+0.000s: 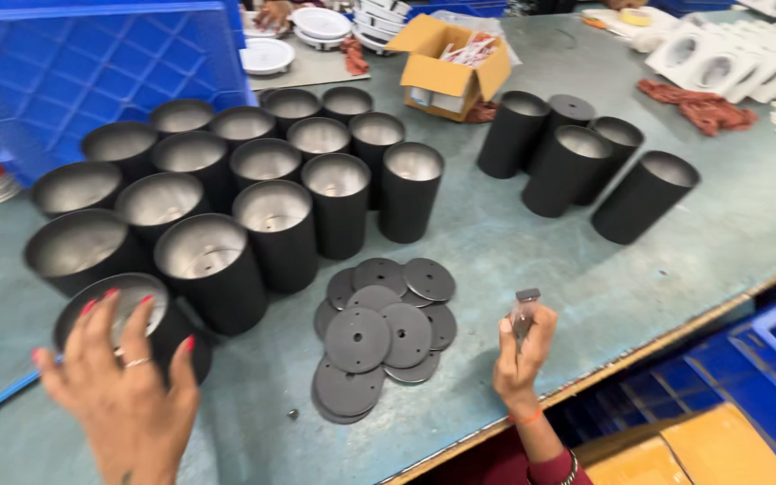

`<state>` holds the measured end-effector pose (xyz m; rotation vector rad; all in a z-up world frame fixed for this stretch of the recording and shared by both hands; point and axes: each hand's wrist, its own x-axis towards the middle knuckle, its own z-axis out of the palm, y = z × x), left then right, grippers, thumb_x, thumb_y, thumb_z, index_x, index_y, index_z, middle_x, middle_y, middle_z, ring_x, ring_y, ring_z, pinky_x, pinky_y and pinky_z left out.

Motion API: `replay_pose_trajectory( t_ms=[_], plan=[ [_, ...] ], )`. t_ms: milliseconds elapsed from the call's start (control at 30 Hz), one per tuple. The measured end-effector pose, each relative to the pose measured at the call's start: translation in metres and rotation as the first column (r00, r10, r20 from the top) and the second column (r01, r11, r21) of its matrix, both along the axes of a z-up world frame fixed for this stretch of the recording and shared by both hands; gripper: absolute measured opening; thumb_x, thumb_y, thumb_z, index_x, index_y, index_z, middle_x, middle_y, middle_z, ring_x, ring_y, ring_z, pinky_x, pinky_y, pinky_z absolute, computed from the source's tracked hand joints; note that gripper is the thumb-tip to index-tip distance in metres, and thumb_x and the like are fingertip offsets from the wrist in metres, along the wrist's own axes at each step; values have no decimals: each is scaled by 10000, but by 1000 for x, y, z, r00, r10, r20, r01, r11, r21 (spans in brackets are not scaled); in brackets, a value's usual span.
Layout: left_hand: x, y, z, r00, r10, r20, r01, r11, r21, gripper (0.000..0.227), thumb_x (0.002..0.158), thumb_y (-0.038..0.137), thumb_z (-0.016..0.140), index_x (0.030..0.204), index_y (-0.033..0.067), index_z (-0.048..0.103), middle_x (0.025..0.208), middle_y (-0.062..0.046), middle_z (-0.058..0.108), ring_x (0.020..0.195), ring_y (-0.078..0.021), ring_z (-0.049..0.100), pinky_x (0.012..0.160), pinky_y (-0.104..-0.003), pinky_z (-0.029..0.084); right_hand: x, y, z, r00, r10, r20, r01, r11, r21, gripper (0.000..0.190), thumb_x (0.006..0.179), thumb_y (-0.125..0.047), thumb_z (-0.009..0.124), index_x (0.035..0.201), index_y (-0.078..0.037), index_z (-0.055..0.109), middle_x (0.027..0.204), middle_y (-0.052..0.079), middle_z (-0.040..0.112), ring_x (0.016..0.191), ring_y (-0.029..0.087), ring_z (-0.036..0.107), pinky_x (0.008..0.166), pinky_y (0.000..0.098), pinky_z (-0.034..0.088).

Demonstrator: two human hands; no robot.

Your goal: The person repeatedly picks up black cylindrical containers and circular metal discs, inserts a metal rod into the disc, and places the disc into the cylinder. The person then sets the cylinder aside and repeats the process with new items.

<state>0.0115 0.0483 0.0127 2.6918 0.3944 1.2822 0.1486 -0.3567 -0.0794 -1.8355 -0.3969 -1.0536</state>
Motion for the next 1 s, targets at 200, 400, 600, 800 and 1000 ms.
replay_pose_trajectory(
  t_ms=[200,400,600,800,1000],
  plan=[
    [-6,12,-22,999,3,50,-3,1000,11,522,873,225,762,1352,120,581,1503,-92,471,1458,-293,417,1276,-599,220,46,-47,43,980,-195,47,199,927,-318,251,945,-153,744,1173,-67,688,697,26,499,523,198,493,523,374,419],
    [-5,8,-19,999,18,50,-21,997,74,469,901,225,798,1332,125,642,1478,-74,517,1400,-285,466,1212,-497,318,144,-146,114,862,-464,202,477,611,-632,565,779,34,624,1321,-121,643,1150,141,610,825,375,670,673,460,538],
    [-11,-11,1,999,12,38,-6,990,-140,248,983,138,754,1230,150,733,1353,-4,692,920,-164,706,773,-303,540,218,-248,101,815,-561,148,506,563,-654,531,882,-25,614,1406,-100,582,1330,137,598,926,451,651,778,542,526],
    [-9,-23,3,1000,-2,0,2,999,34,197,992,193,744,1187,219,755,1028,73,733,829,-165,702,659,-294,515,224,-266,85,788,-614,-28,401,549,-733,211,989,-237,696,1121,-85,635,1114,177,649,923,456,639,753,556,495],
    [-12,-31,8,998,-58,-5,58,998,16,117,966,178,728,1079,182,758,957,63,720,780,-192,685,626,-341,506,190,-246,107,856,-494,-153,224,621,-751,201,945,-287,696,961,-87,675,849,190,655,809,439,625,697,532,461]
  ],
)
